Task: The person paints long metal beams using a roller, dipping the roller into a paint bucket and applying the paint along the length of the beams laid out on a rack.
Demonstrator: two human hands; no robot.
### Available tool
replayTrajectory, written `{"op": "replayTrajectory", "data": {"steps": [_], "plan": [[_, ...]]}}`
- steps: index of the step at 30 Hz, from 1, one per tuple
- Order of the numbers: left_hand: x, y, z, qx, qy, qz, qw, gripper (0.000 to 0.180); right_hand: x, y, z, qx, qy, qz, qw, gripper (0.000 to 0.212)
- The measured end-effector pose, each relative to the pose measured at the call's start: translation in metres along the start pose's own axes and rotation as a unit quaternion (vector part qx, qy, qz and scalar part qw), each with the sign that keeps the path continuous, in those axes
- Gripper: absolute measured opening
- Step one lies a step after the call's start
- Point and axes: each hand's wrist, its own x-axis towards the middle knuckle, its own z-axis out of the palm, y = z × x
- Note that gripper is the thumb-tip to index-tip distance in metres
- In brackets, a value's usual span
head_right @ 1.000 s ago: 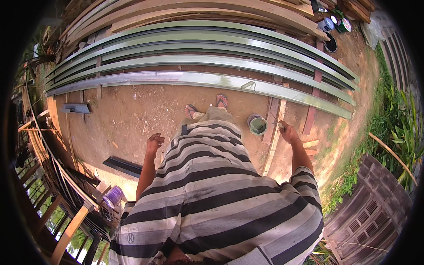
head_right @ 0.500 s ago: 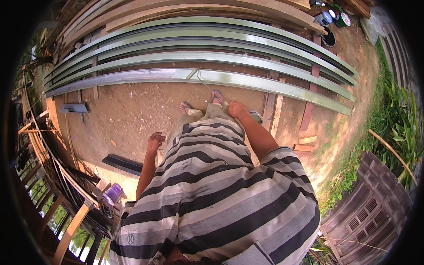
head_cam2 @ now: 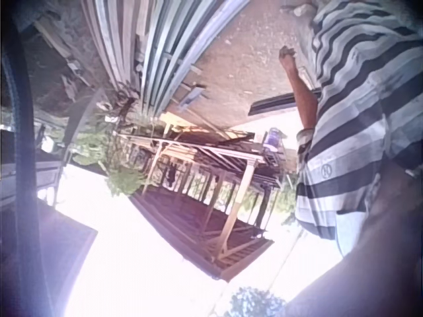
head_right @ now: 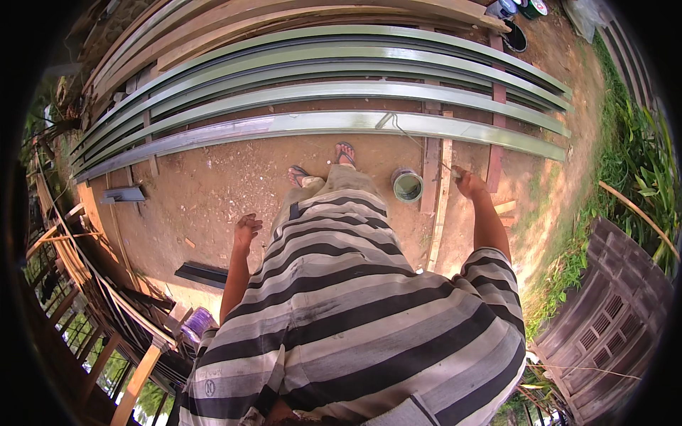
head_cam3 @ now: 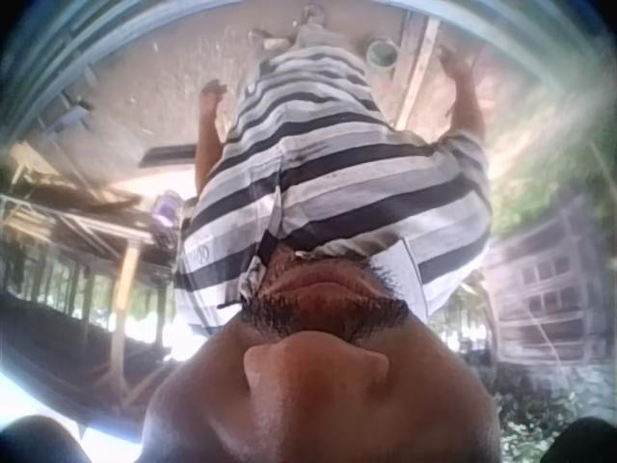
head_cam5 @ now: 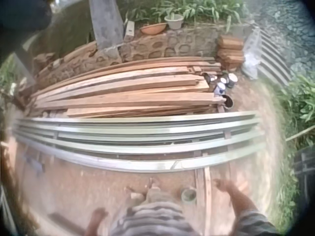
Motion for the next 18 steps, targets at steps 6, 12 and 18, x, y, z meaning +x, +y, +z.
{"op": "replayTrajectory", "data": {"steps": [6,12,18], "plan": [[0.01,-0.001,0.007,-0.023,0.009,0.015,1.0,0.042,-0.025,0.095,-0.02,0.201,0.033,-0.012,0.979,0.04],[0.012,-0.007,0.012,-0.026,-0.004,0.013,1.0,0.041,0.014,0.004,-0.002,0.089,0.031,-0.16,0.983,0.045],[-0.006,-0.015,0.006,-0.047,0.019,0.01,0.999,0.04,0.05,-0.2,0.033,0.021,-0.015,-0.193,0.981,0.055]]}}
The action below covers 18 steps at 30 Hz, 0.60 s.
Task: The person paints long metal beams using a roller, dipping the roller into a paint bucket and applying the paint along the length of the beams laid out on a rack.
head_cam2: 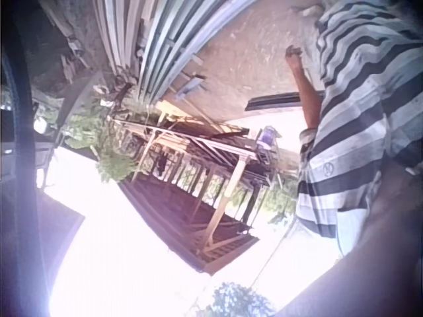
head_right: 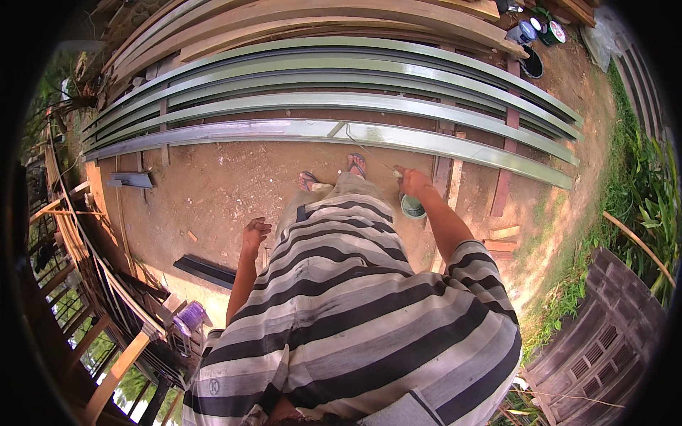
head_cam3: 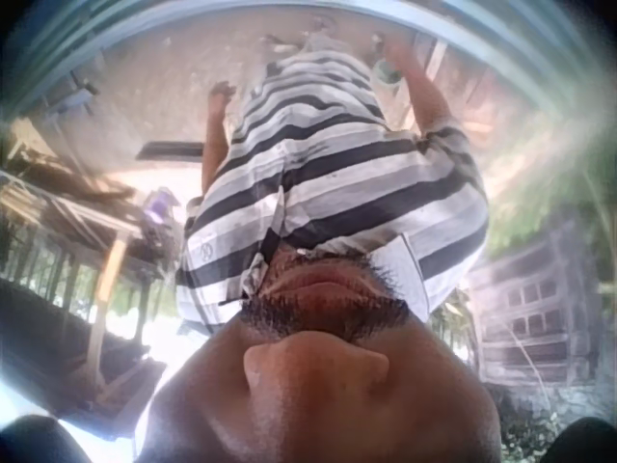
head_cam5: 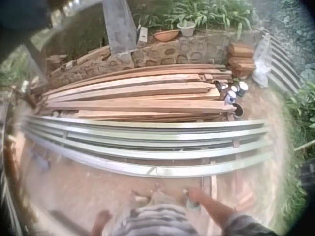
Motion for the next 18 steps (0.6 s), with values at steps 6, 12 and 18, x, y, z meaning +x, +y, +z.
{"op": "replayTrajectory", "data": {"steps": [6,12,18], "plan": [[-0.026,-0.046,-0.015,-0.036,0.041,-0.022,0.998,0.041,0.078,-0.133,0.033,-0.007,-0.083,-0.025,0.996,0.053],[-0.034,-0.041,-0.004,-0.032,0.036,-0.043,0.998,0.04,0.128,-0.136,0.102,-0.034,0.015,-0.023,0.999,0.052],[-0.035,-0.064,-0.005,-0.039,0.048,-0.049,0.997,0.041,0.049,-0.124,0.018,-0.007,-0.076,0.054,0.996,0.052]]}}
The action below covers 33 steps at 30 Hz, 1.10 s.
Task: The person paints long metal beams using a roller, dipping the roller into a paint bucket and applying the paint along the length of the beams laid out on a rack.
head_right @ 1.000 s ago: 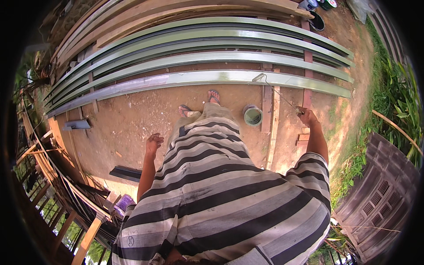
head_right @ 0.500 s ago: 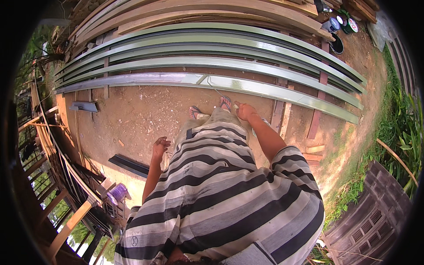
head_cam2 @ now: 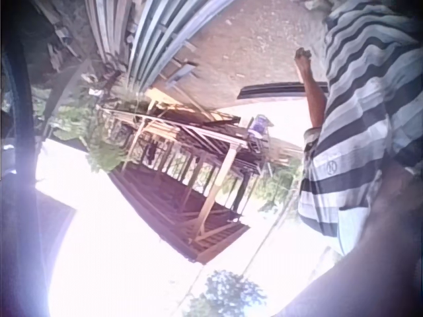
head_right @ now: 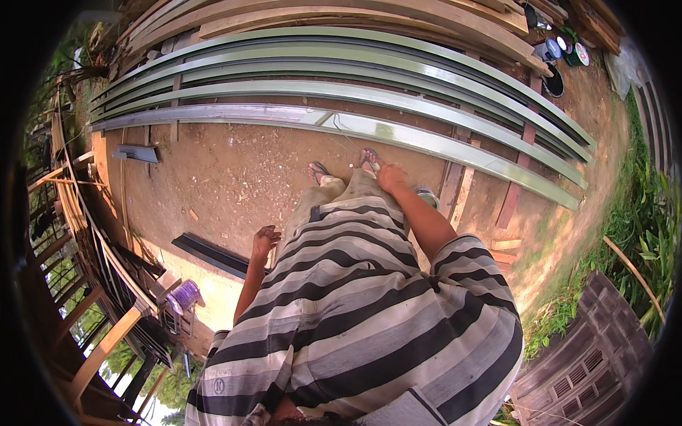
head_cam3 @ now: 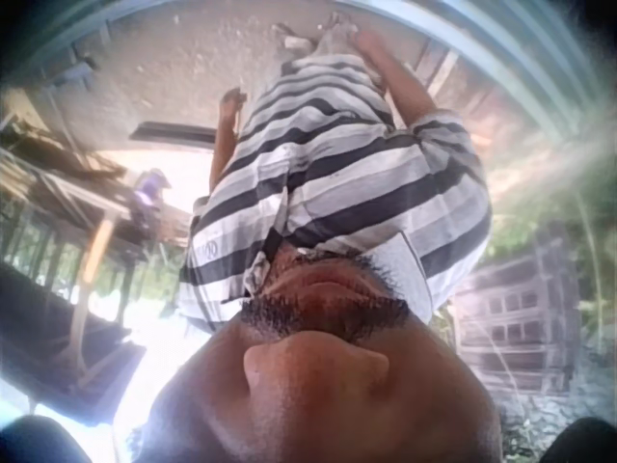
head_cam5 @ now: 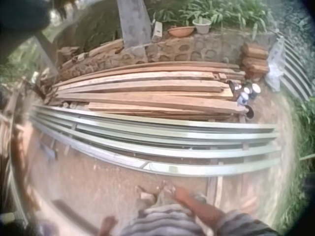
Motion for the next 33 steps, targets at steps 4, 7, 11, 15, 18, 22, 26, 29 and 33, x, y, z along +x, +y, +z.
{"op": "replayTrajectory", "data": {"steps": [4,7,11,15,18,22,26,29,33], "plan": [[0.015,0.017,0.002,-0.011,-0.018,0.029,0.999,0.042,-0.049,0.074,-0.002,-0.01,0.023,0.022,0.999,0.057],[0.02,0.034,0.002,-0.009,-0.024,0.046,0.999,0.044,-0.08,0.125,0.005,0.03,0.045,-0.02,0.998,0.063],[0.031,0.047,-0.01,0.022,-0.04,0.055,0.997,0.044,-0.09,0.134,0.012,0.087,0.036,-0.063,0.994,0.066],[0.047,0.051,-0.037,0.036,-0.061,0.04,0.997,0.04,-0.072,0.092,0.024,0.081,0.064,-0.093,0.99,0.064],[0.061,0.049,-0.056,0.026,-0.06,0.052,0.997,0.042,-0.055,0.039,0.029,0.083,0.064,-0.102,0.989,0.062],[0.086,0.048,-0.098,0.041,-0.067,0.067,0.995,0.042,-0.018,-0.038,0.047,0.058,0.09,-0.126,0.986,0.061],[0.107,0.028,-0.169,0.027,-0.042,0.08,0.996,0.042,0.016,-0.118,0.075,0.01,0.099,-0.135,0.986,0.059],[0.135,0.022,-0.221,0.0,-0.028,0.086,0.996,0.042,0.053,-0.154,0.104,-0.049,0.163,-0.16,0.972,0.058],[0.154,-0.018,-0.276,-0.003,-0.009,0.034,0.999,0.038,0.072,-0.237,0.114,-0.022,0.123,-0.115,0.986,0.06]]}}
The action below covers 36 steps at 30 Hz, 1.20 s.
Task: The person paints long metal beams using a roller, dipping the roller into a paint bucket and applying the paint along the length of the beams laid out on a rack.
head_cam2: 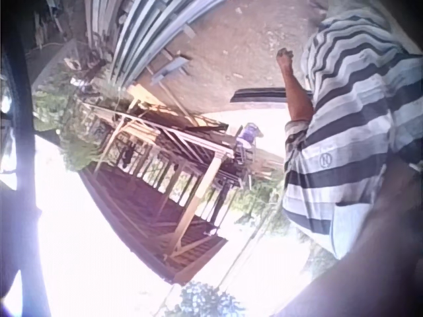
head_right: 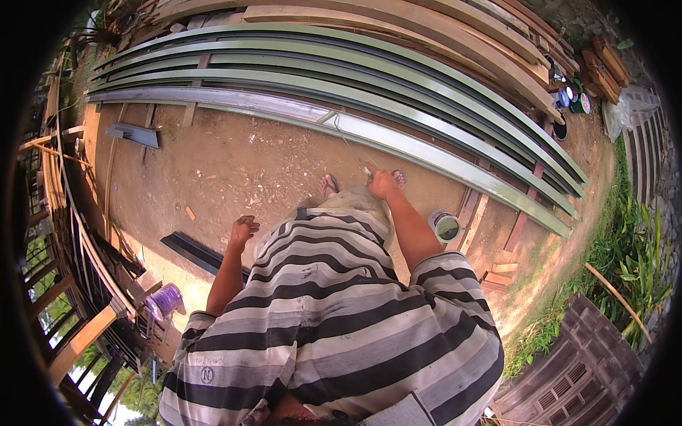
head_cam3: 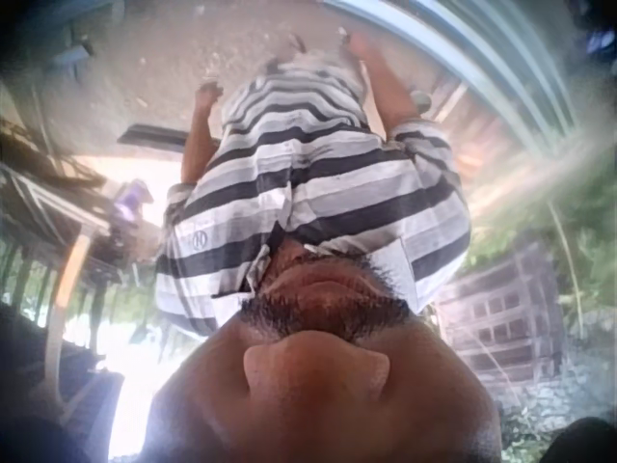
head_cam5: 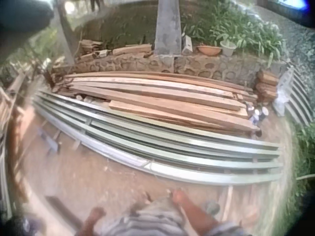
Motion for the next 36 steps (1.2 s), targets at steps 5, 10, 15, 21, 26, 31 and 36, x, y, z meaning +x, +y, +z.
{"op": "replayTrajectory", "data": {"steps": [5,10,15,21,26,31,36], "plan": [[0.006,-0.038,-0.04,-0.014,0.006,-0.042,0.999,0.036,0.001,-0.039,0.004,0.04,-0.005,0.01,0.999,0.061],[0.009,-0.039,-0.041,-0.038,-0.006,-0.029,0.999,0.038,-0.003,-0.05,-0.003,0.033,-0.011,-0.018,0.999,0.061],[0.019,-0.016,-0.031,-0.038,-0.023,0.024,0.999,0.039,0.044,-0.087,0.013,0.046,-0.051,0.03,0.997,0.06],[0.02,-0.006,-0.05,-0.03,-0.02,0.041,0.998,0.038,0.049,-0.084,0.025,0.031,-0.016,0.061,0.997,0.058],[0.024,-0.025,-0.062,-0.028,-0.011,0.022,0.999,0.038,-0.026,-0.01,-0.014,-0.002,0.024,0.111,0.994,0.054],[0.027,-0.039,-0.063,-0.013,-0.03,-0.017,0.999,0.041,-0.11,0.06,-0.066,0.128,-0.027,0.189,0.973,0.054],[0.03,-0.024,-0.048,0.016,-0.069,-0.008,0.997,0.047,-0.112,0.097,-0.036,-0.01,0.132,-0.029,0.991,0.054]]}}
